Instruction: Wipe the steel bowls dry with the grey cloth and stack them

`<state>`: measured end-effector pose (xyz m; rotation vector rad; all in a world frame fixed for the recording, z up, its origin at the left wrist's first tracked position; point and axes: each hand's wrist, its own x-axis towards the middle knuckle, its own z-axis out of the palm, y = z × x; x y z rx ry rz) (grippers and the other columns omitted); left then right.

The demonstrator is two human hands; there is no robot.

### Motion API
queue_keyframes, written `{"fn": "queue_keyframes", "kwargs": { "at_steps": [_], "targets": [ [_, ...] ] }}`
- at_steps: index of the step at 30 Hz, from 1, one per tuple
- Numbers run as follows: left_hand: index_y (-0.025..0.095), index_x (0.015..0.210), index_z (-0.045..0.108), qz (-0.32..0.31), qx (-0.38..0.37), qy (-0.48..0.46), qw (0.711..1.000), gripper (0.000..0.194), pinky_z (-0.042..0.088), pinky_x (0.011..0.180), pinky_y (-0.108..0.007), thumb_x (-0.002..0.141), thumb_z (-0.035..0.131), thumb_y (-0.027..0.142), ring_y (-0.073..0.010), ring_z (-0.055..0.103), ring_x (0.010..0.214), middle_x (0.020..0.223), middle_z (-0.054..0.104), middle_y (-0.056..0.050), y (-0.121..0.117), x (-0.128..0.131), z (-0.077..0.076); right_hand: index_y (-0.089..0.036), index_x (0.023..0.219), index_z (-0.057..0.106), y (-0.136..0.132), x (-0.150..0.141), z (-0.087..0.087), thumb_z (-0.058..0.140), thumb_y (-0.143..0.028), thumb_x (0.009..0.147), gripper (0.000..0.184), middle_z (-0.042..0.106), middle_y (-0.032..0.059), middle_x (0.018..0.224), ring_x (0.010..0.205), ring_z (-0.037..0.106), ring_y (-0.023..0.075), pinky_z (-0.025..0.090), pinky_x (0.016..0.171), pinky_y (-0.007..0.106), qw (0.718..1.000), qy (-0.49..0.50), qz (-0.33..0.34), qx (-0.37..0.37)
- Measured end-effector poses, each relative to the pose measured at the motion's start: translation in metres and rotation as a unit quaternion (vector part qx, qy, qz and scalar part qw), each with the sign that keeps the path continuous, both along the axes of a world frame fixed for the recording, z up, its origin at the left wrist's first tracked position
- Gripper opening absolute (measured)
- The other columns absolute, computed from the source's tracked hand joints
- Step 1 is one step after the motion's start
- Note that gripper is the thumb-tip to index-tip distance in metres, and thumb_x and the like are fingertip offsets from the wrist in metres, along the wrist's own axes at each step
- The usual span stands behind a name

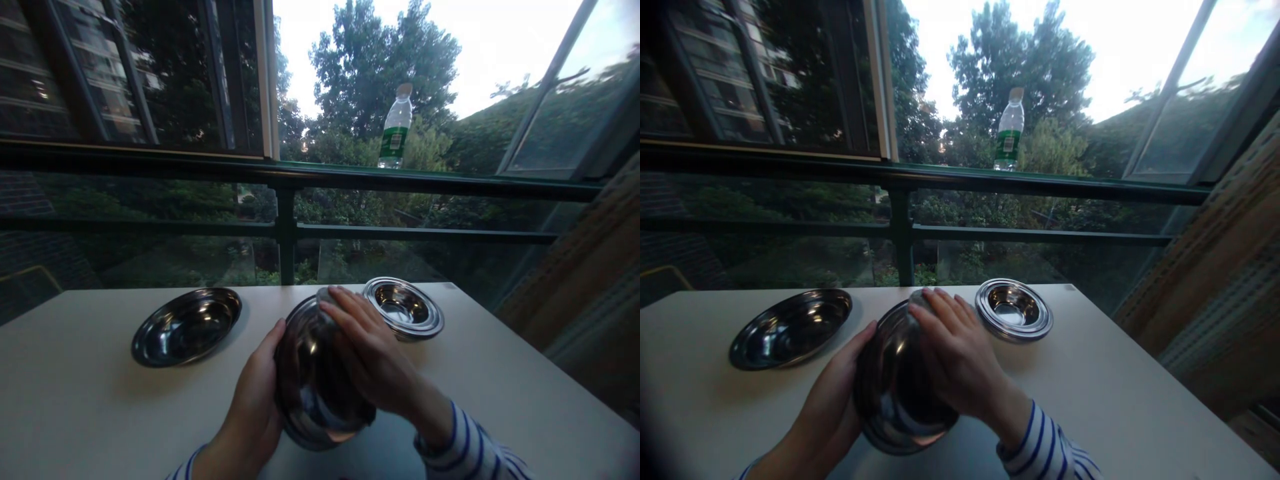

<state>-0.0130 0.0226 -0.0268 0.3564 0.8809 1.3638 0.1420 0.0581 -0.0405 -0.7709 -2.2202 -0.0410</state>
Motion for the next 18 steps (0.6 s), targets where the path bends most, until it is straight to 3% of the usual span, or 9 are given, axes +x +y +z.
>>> {"fn": "queue_keyframes", "kwargs": {
  "at_steps": [4,6,11,14,18],
  "targets": [
    [0.011,0.092,0.068,-0.027,-0.026,0.034,0.999,0.026,0.055,0.069,-0.032,0.085,0.049,0.028,-0.0209,0.069,0.076,0.079,0.074,-0.008,-0.002,0.002,0.002,-0.019,0.126,0.047,0.012,0.007,0.0,0.034,-0.025,0.093,0.036,0.05,0.009,0.13,0.122,0.044,0.0193,0.037,0.102,0.039,0.987,0.106,-0.028,-0.118],
    [0.011,0.092,0.067,-0.038,-0.032,0.044,0.998,0.024,0.055,0.067,-0.031,0.084,0.051,0.027,-0.0204,0.069,0.073,0.077,0.073,-0.008,-0.002,0.003,-0.001,-0.018,0.122,0.05,0.007,0.003,0.002,0.035,-0.024,0.092,0.034,0.053,0.0092,0.128,0.12,0.046,0.0193,0.038,0.101,0.038,0.989,0.086,-0.02,-0.12],
    [0.011,0.088,0.067,-0.006,-0.007,0.019,1.0,0.022,0.055,0.063,-0.028,0.085,0.049,0.023,-0.0179,0.068,0.067,0.07,0.072,-0.006,0.001,-0.004,0.002,-0.017,0.122,0.051,-0.021,-0.017,0.003,0.042,-0.025,0.086,0.038,0.045,0.0087,0.135,0.129,0.033,0.0246,0.028,0.106,0.047,0.996,-0.04,0.054,0.052],
    [0.009,0.082,0.066,0.004,-0.036,0.004,0.999,0.024,0.055,0.063,-0.029,0.086,0.046,0.022,-0.0187,0.068,0.065,0.063,0.071,-0.007,0.005,-0.014,0.015,-0.019,0.12,0.054,-0.031,-0.029,-0.005,0.044,-0.026,0.087,0.035,0.046,0.0045,0.135,0.131,0.031,0.0237,0.025,0.109,0.044,0.977,-0.094,0.105,0.162],
    [0.009,0.089,0.065,0.063,-0.005,0.02,0.998,0.03,0.056,0.065,-0.031,0.089,0.038,0.021,-0.019,0.068,0.067,0.066,0.071,-0.007,0.013,-0.029,0.029,-0.022,0.113,0.06,-0.026,-0.03,-0.022,0.052,-0.019,0.086,0.028,0.052,-0.002,0.13,0.128,0.036,0.0186,0.029,0.109,0.037,0.948,-0.11,0.124,0.273]
  ]
}}
